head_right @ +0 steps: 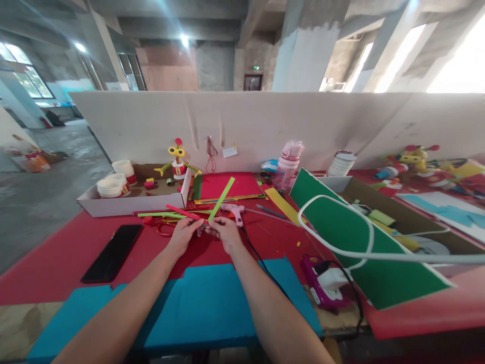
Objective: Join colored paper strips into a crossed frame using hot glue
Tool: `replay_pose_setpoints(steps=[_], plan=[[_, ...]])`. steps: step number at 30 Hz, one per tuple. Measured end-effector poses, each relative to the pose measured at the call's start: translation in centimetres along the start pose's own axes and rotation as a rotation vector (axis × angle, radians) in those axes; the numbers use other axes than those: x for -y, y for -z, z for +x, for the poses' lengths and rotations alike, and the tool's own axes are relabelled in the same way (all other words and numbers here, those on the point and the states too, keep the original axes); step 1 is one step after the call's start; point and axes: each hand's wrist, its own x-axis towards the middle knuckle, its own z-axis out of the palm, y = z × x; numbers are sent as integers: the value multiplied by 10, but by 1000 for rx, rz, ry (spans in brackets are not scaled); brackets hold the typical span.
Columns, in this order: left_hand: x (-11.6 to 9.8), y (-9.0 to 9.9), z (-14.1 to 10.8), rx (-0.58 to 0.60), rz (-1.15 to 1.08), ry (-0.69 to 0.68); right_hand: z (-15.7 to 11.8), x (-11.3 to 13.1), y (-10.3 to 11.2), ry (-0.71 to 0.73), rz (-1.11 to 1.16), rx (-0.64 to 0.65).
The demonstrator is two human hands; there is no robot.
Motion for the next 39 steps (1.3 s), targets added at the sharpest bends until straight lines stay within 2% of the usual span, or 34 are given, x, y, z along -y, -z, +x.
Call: replay_pose_setpoints(steps=[6,14,20,26,34,39], plan=[[-2,-2,-1,31,58,19,0,-6,-4,73,0,-66],[-1,0,0,51,40,-33,-1,-7,-7,96,-22,-45],[0,2,2,79,48,-9,-2,-8,-9,115,-31,-52],[0,3,3,45,96,13,-4,-3,-6,65,-115,10],[0,0,1,36,31,4,-5,-9,-13,131,-26,-72],[4,2,4,-27,-18,25,-5,-6,-11,59,-1,16]])
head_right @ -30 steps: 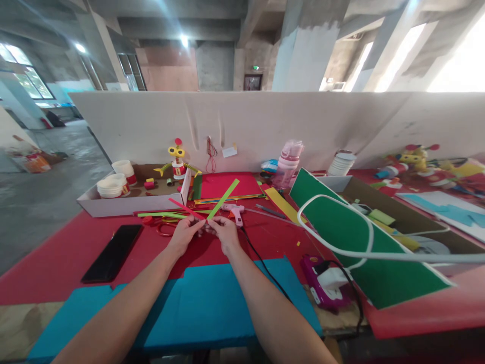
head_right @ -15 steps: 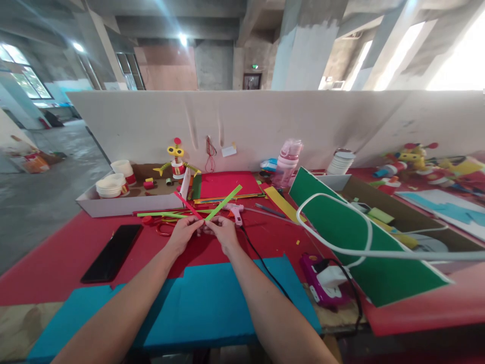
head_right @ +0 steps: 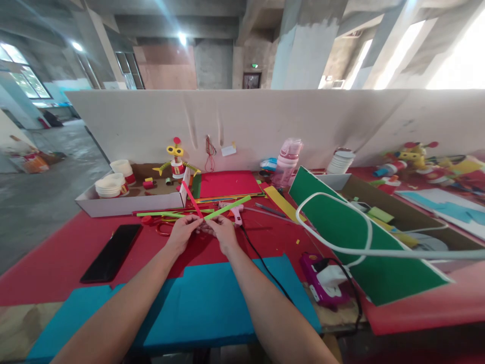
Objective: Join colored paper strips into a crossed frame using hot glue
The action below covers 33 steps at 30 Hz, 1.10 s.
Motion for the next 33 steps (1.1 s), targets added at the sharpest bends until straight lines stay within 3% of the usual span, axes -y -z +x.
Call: replay_pose_setpoints(steps=[7,21,26,33], plan=[[-2,2,0,21,-17,13,4,0,8,-48,100,44],[3,2,0,35,-21,-4,-2,3,3,-36,-33,38],[2,2,-1,37,-39,-4,1,-1,3,17,-72,0],[-5,-4,-6,140,-79,-9,5,-2,3,92,-7,-122]])
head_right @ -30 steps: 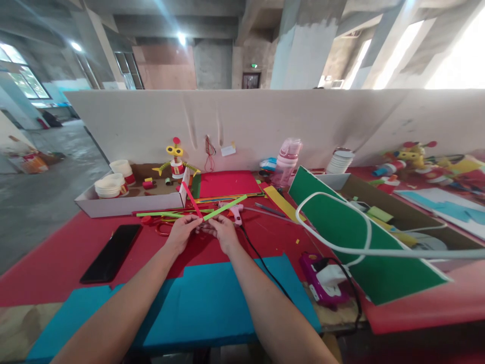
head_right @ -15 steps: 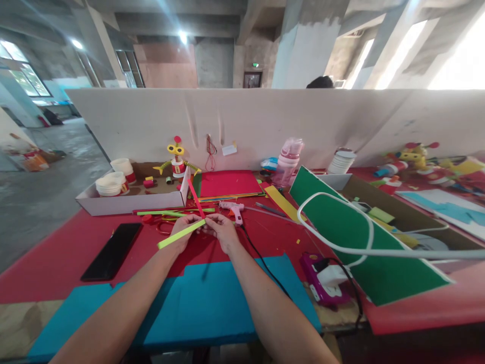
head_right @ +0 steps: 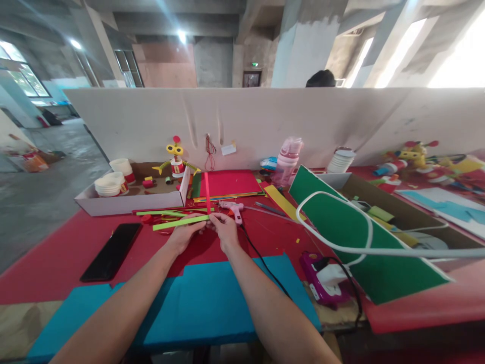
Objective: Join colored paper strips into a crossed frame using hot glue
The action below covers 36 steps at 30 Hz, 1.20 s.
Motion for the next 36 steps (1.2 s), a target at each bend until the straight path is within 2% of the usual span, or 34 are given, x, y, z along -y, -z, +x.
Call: replay_pose_setpoints(steps=[3,8,11,16,21,27,33,36], plan=[[1,0,1,-24,20,3,-2,0,-1,5,-11,10],[3,3,4,-138,55,3,-5,2,-2,-63,-35,96],[0,2,3,-155,95,11,-5,4,-1,-88,-89,112],[0,1,3,-159,165,-3,-3,2,1,0,-151,66],[4,5,5,-127,86,1,4,3,4,78,-50,-54],[0,3,3,-56,-84,62,8,3,5,82,44,-45],[-1,1,2,-38,-122,83,3,3,2,13,42,9],[3,2,3,-53,-117,67,-1,0,-2,28,3,49]])
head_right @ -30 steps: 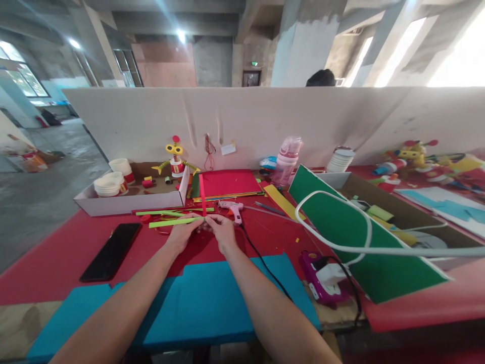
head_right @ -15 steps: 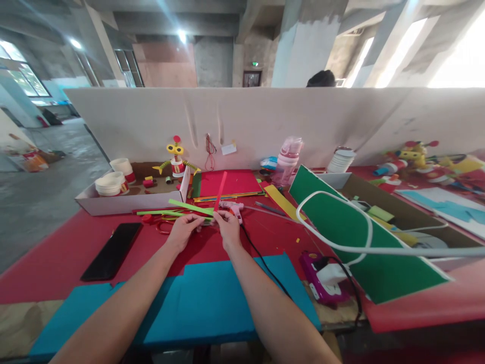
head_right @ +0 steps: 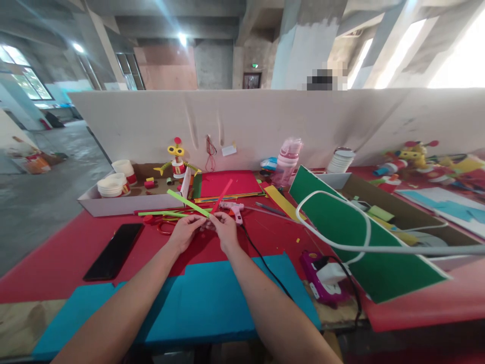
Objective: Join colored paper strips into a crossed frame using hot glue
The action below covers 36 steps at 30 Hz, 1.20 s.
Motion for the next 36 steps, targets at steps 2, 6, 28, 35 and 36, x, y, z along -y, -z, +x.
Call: replay_pose_setpoints(steps=[2,6,28,35,36], plan=[[2,1,2,-17,0,-9,-1,-2,-3,17,-18,17],[7,1,4,-34,4,-18,-3,-5,-6,13,-50,63],[10,2,7,-138,227,-89,-2,8,-3,218,-379,133],[5,-1,2,-133,270,-84,-3,14,0,139,-428,110],[3,-2,1,-131,267,-83,-3,14,0,145,-427,107]])
